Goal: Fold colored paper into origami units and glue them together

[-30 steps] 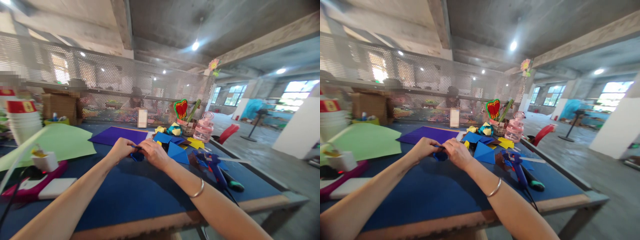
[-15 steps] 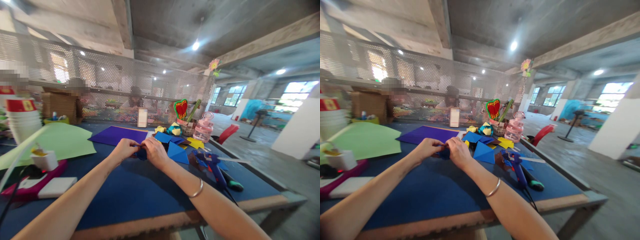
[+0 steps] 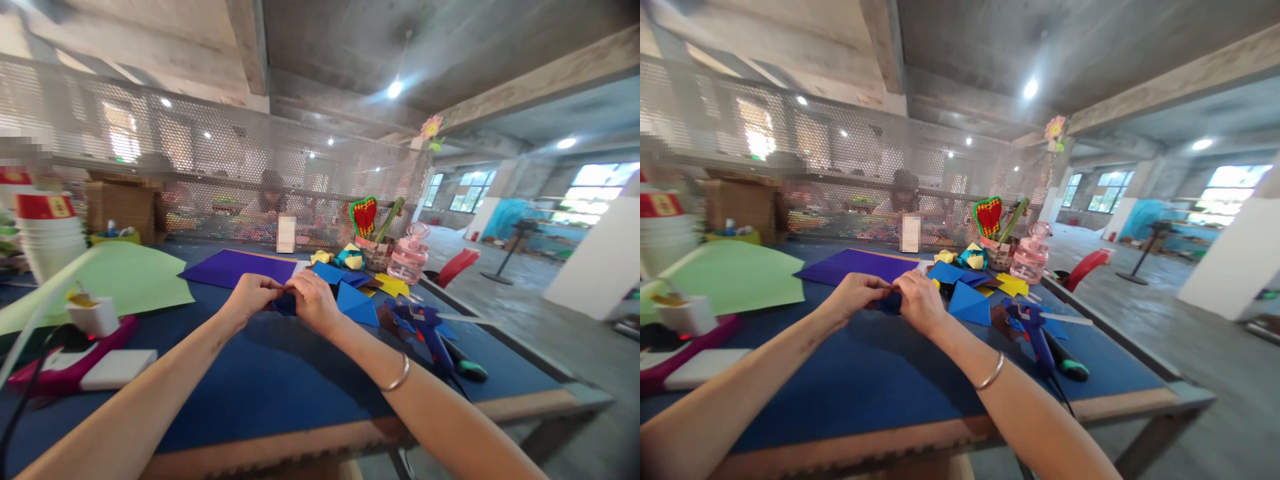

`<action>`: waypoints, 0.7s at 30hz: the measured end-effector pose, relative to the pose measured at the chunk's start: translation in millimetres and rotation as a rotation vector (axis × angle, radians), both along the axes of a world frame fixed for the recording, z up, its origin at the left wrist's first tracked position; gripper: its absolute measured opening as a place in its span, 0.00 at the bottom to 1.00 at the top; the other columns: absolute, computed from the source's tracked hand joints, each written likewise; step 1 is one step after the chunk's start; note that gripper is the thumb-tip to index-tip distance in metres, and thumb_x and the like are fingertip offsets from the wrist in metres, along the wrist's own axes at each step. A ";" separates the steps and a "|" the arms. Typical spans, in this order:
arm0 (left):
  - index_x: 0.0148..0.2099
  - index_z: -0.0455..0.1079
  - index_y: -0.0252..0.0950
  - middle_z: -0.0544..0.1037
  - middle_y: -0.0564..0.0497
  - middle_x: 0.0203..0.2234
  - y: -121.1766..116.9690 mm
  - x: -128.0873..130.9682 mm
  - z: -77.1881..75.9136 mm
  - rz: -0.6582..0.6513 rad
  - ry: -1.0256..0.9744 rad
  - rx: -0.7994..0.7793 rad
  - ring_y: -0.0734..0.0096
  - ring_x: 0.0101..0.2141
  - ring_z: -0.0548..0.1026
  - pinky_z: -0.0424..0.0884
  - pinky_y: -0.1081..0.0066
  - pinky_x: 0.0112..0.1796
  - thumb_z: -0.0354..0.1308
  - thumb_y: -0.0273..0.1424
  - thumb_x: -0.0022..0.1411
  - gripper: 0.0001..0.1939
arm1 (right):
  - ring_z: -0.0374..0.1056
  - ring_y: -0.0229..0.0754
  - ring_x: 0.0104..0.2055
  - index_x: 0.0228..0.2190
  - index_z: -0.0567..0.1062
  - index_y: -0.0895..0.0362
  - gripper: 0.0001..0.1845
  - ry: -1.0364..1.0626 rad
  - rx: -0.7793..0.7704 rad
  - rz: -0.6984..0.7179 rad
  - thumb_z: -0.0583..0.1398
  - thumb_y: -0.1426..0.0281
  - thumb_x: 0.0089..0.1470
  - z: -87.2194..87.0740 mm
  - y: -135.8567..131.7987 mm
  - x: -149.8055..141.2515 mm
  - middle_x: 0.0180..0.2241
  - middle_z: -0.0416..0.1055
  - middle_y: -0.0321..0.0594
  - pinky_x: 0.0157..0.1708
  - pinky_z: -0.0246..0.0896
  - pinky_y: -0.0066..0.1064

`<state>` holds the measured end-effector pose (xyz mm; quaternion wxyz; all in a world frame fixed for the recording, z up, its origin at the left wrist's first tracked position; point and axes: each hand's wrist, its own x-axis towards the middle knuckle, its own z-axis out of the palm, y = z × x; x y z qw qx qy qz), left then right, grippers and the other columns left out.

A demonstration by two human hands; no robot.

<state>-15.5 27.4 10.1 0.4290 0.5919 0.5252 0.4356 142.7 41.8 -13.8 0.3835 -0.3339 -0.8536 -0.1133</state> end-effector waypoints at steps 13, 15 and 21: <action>0.29 0.73 0.33 0.74 0.56 0.18 6.9 -3.2 -7.8 -0.070 -0.099 -0.092 0.76 0.20 0.72 0.72 0.73 0.26 0.60 0.30 0.46 0.06 | 0.66 0.41 0.37 0.30 0.73 0.57 0.07 0.069 -0.077 -0.037 0.55 0.74 0.58 -0.7 2.5 0.4 0.31 0.72 0.41 0.40 0.58 0.30; 0.28 0.73 0.33 0.74 0.55 0.18 6.7 -4.0 -8.3 -0.090 -0.121 -0.116 0.75 0.20 0.72 0.73 0.72 0.27 0.61 0.32 0.46 0.07 | 0.66 0.41 0.37 0.29 0.73 0.57 0.08 0.079 -0.087 -0.033 0.55 0.74 0.58 0.0 0.6 -0.2 0.31 0.72 0.41 0.40 0.58 0.30; 0.28 0.74 0.33 0.75 0.55 0.19 5.4 -5.0 -4.2 -0.079 -0.136 -0.064 0.74 0.22 0.73 0.73 0.72 0.27 0.62 0.31 0.45 0.07 | 0.67 0.38 0.34 0.29 0.74 0.58 0.08 0.143 -0.169 -0.046 0.55 0.76 0.56 3.3 1.0 -2.1 0.29 0.73 0.39 0.37 0.60 0.27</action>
